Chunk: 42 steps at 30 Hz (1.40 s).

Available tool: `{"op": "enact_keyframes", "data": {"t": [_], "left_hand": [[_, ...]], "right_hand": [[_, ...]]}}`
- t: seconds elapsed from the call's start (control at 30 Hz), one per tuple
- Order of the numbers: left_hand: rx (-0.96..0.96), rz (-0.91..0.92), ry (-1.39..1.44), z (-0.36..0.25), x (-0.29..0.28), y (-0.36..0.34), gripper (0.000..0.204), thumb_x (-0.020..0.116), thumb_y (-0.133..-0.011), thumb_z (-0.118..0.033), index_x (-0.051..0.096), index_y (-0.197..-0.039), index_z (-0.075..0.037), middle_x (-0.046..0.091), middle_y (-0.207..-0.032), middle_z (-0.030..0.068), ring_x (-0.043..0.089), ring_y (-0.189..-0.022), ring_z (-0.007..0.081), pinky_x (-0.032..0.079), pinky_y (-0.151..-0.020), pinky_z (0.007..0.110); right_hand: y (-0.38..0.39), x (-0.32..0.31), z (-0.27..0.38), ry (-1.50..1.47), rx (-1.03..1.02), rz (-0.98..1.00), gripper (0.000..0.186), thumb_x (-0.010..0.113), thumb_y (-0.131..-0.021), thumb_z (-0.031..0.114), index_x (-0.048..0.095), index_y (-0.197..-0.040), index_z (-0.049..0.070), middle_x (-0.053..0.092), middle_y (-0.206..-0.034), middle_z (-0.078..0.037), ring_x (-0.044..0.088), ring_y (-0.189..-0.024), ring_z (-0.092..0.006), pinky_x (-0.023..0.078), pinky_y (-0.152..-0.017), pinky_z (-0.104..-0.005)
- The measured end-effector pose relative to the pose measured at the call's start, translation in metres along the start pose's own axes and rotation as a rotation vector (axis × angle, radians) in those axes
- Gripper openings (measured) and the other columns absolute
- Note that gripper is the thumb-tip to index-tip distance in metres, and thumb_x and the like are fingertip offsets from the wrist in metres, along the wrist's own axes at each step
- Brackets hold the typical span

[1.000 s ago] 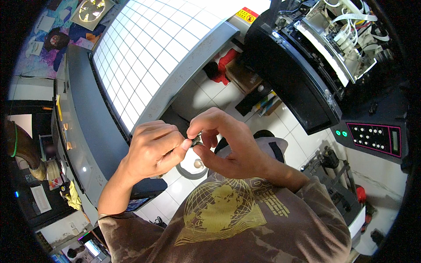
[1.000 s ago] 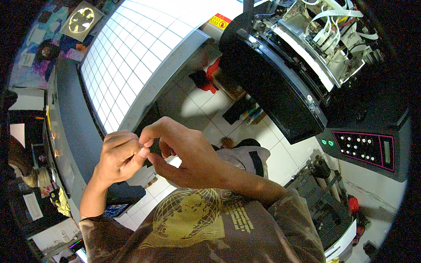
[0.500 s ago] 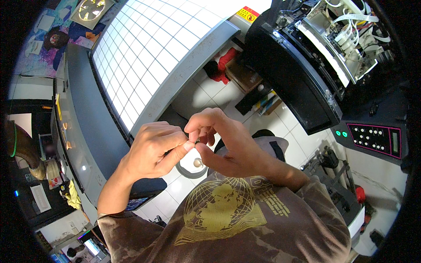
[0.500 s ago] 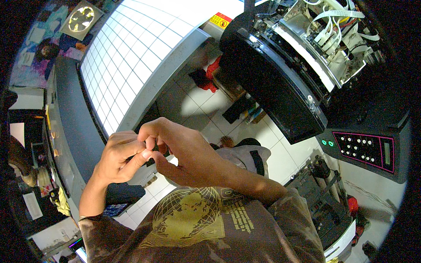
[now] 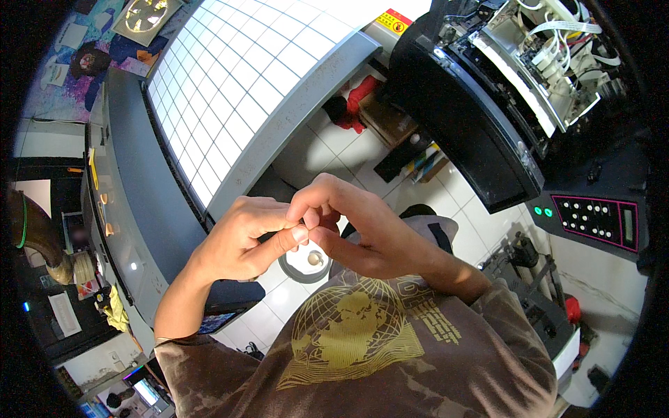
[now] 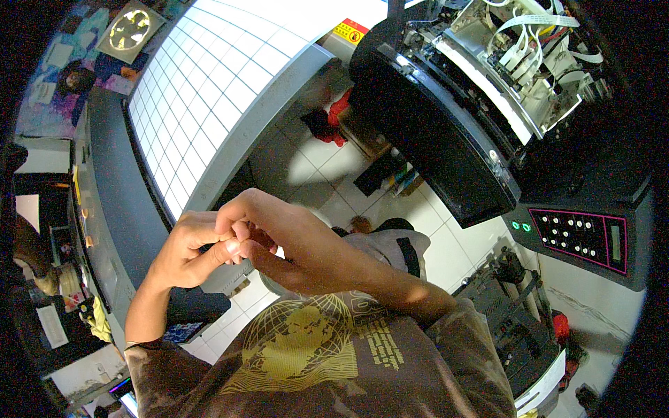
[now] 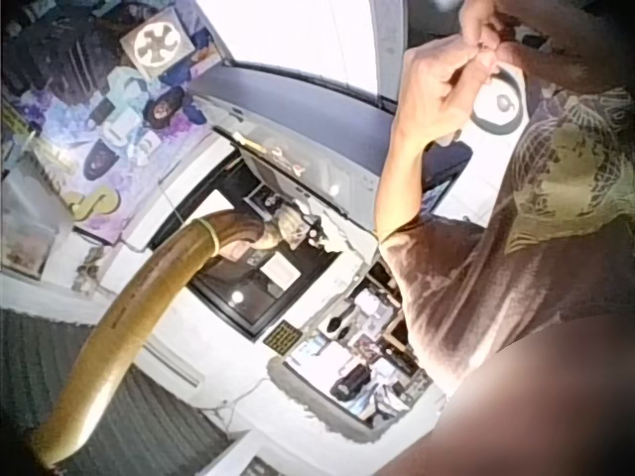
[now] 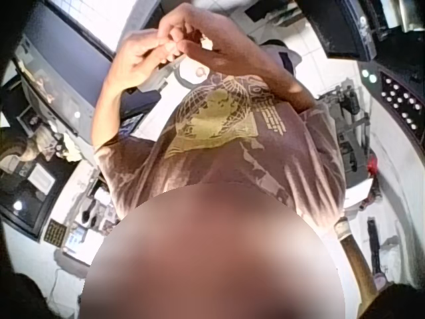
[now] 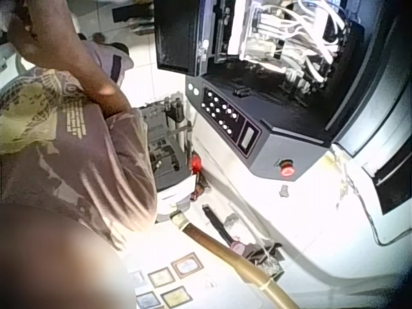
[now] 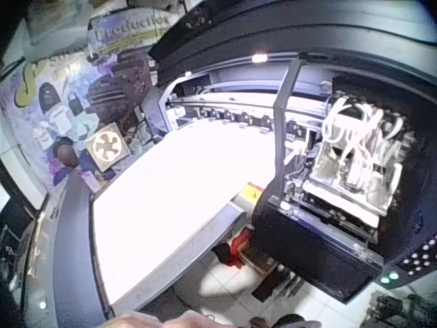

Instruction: The person stands at a large printing machine and repeatedly presses buttons on its control panel. They also handle a small white object and a white tube, then return to the machine to continue button presses and brief adjustments to the machine's interior components.

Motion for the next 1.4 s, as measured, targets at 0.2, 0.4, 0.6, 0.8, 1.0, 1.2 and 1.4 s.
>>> {"op": "enact_keyframes", "data": {"t": [0.2,0.4,0.6,0.8,1.0,1.2,1.4], "left_hand": [[0.009,-0.022,-0.006,-0.001,-0.001,0.000,0.019,0.070,-0.102,-0.019,0.074,-0.103,-0.001,0.067,-0.078,0.0140,0.064,-0.068,0.0291,0.047,-0.062,0.039],[0.006,0.007,-0.073,-0.001,-0.001,-0.001,0.013,0.071,-0.099,-0.015,0.072,-0.102,-0.002,0.068,-0.080,0.0143,0.066,-0.073,0.0324,0.048,-0.066,0.040],[0.047,0.023,-0.055,0.005,-0.001,-0.003,0.005,0.071,-0.092,-0.009,0.069,-0.093,-0.004,0.064,-0.077,0.0106,0.063,-0.073,0.0323,0.047,-0.067,0.040],[0.081,-0.033,-0.266,-0.006,-0.001,-0.008,0.007,0.072,-0.089,-0.010,0.068,-0.090,-0.005,0.065,-0.076,0.0106,0.065,-0.074,0.0327,0.048,-0.067,0.041],[0.077,-0.107,-0.479,-0.012,0.001,-0.011,0.013,0.067,-0.087,-0.007,0.069,-0.100,-0.005,0.069,-0.095,0.0115,0.069,-0.083,0.0334,0.054,-0.075,0.045],[0.101,-0.134,-0.458,-0.006,-0.001,-0.006,0.018,0.069,-0.080,-0.007,0.069,-0.098,-0.005,0.070,-0.102,0.0098,0.068,-0.085,0.0325,0.053,-0.074,0.043],[0.095,-0.121,-0.418,-0.004,0.002,-0.007,0.019,0.073,-0.077,-0.009,0.070,-0.096,-0.007,0.072,-0.102,0.0080,0.068,-0.082,0.0314,0.052,-0.071,0.042]], "right_hand": [[0.000,0.001,-0.003,-0.036,-0.001,-0.014,0.019,0.060,-0.106,0.013,0.053,-0.123,0.008,0.054,-0.098,-0.004,0.052,-0.080,-0.0098,0.046,-0.067,-0.0282],[-0.002,0.003,0.002,0.045,-0.078,0.021,0.016,0.056,-0.104,0.007,0.054,-0.120,0.005,0.053,-0.102,-0.010,0.056,-0.091,-0.0232,0.049,-0.082,-0.0358],[-0.001,0.002,0.008,0.119,-0.072,0.062,0.011,0.054,-0.099,-0.001,0.058,-0.109,0.003,0.053,-0.104,-0.014,0.058,-0.089,-0.0292,0.050,-0.080,-0.0374],[-0.003,-0.003,0.004,0.209,-0.103,-0.039,0.016,0.054,-0.095,-0.006,0.060,-0.106,0.003,0.054,-0.101,-0.013,0.060,-0.086,-0.0283,0.051,-0.077,-0.0374],[0.030,-0.056,-0.008,0.416,0.097,-0.224,0.025,0.055,-0.087,-0.007,0.063,-0.108,0.002,0.059,-0.101,-0.011,0.061,-0.080,-0.0224,0.052,-0.071,-0.0339],[0.114,-0.156,0.007,1.069,0.144,-0.803,0.012,0.061,-0.094,0.001,0.069,-0.102,0.003,0.065,-0.105,-0.014,0.064,-0.100,-0.0288,0.049,-0.091,-0.0379],[0.175,-0.209,0.008,1.557,0.350,-1.024,0.035,0.068,-0.098,0.022,0.063,-0.128,0.003,0.061,-0.133,-0.018,0.053,-0.128,-0.0365,0.038,-0.110,-0.0470]]}}
Point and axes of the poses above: each hand's wrist, its own y-axis away from the middle knuckle, its own x-axis out of the palm, z = x × y, the point moved 5 cm from there along -y, towards the middle knuckle
